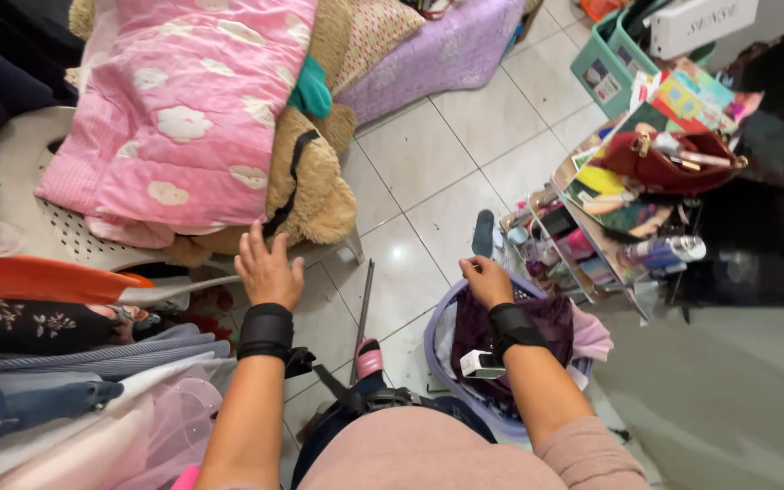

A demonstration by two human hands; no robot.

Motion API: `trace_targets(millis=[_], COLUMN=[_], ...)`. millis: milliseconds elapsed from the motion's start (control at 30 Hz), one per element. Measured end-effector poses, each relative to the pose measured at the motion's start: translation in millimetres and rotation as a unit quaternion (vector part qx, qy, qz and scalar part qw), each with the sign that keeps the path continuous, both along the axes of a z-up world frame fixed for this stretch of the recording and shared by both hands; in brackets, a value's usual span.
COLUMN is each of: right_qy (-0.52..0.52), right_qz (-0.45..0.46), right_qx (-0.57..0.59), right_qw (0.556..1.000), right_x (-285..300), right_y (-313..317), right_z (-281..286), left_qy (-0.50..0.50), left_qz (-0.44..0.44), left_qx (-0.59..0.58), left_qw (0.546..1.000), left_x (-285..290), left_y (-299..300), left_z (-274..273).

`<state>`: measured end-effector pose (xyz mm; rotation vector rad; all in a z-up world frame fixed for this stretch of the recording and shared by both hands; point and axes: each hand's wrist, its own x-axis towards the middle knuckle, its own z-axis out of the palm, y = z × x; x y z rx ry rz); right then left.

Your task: Organizing and folding various items of clothing from a bed and closet shelves.

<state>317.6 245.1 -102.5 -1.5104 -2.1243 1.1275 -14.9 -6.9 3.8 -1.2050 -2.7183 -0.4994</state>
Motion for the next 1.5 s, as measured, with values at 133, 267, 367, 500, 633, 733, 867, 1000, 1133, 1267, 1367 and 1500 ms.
trace_targets(millis=[133, 267, 367, 500, 633, 733, 867, 1000, 1133, 1267, 1367, 1500], right_qy=[-0.033, -0.025, -0.011, -0.014, -0.014, -0.027, -0.019, -0.003, 0.001, 0.043, 0.012, -0.026], right_qz=[0.027, 0.035, 0.03, 0.047, 0.075, 0.083, 0.103, 0.134, 0.175, 0.241, 0.281, 0.273], right_qx=[-0.042, -0.042, -0.081, -0.061, -0.042, -0.03, -0.007, 0.008, 0.013, -0.02, 0.031, 0.053], right_qw=[0.998, 0.998, 0.996, 0.997, 0.996, 0.996, 0.994, 0.991, 0.984, 0.969, 0.959, 0.96], right_x=[-50.8, -76.6, -96.6, -104.0, -120.4, -137.2, -173.9, -219.1, -249.7, -267.2, -278.5, -322.6], right_y=[12.9, 23.1, 29.3, 44.7, 69.3, 95.8, 153.6, 229.2, 325.7, 414.8, 478.3, 523.3], right_z=[13.7, 11.7, 11.2, 4.2, 6.4, 18.4, 30.1, 39.3, 43.2, 75.8, 68.7, 96.5], left_qy=[0.018, 0.004, -0.002, 0.01, 0.006, 0.006, 0.013, 0.009, -0.002, -0.03, 0.003, -0.009], left_qz=[0.053, 0.084, 0.082, 0.092, 0.072, 0.051, 0.041, 0.075, 0.101, 0.111, 0.109, 0.106], left_qx=[-0.001, -0.037, -0.046, -0.033, -0.017, 0.003, 0.03, 0.045, -0.003, -0.03, 0.009, 0.024], left_qw=[0.998, 0.996, 0.996, 0.995, 0.997, 0.999, 0.999, 0.996, 0.995, 0.993, 0.994, 0.994], left_x=[-27.2, -44.2, -53.4, -60.4, -62.2, -62.9, -76.5, -104.0, -120.0, -132.1, -139.7, -167.8], left_y=[-16.7, -28.4, -35.4, -27.6, -10.0, 13.5, 58.4, 132.2, 234.9, 337.1, 393.8, 439.8], left_z=[1.0, 5.9, 7.6, 14.1, 18.8, 26.0, 25.9, 6.0, -5.7, 2.1, 15.5, 21.9])
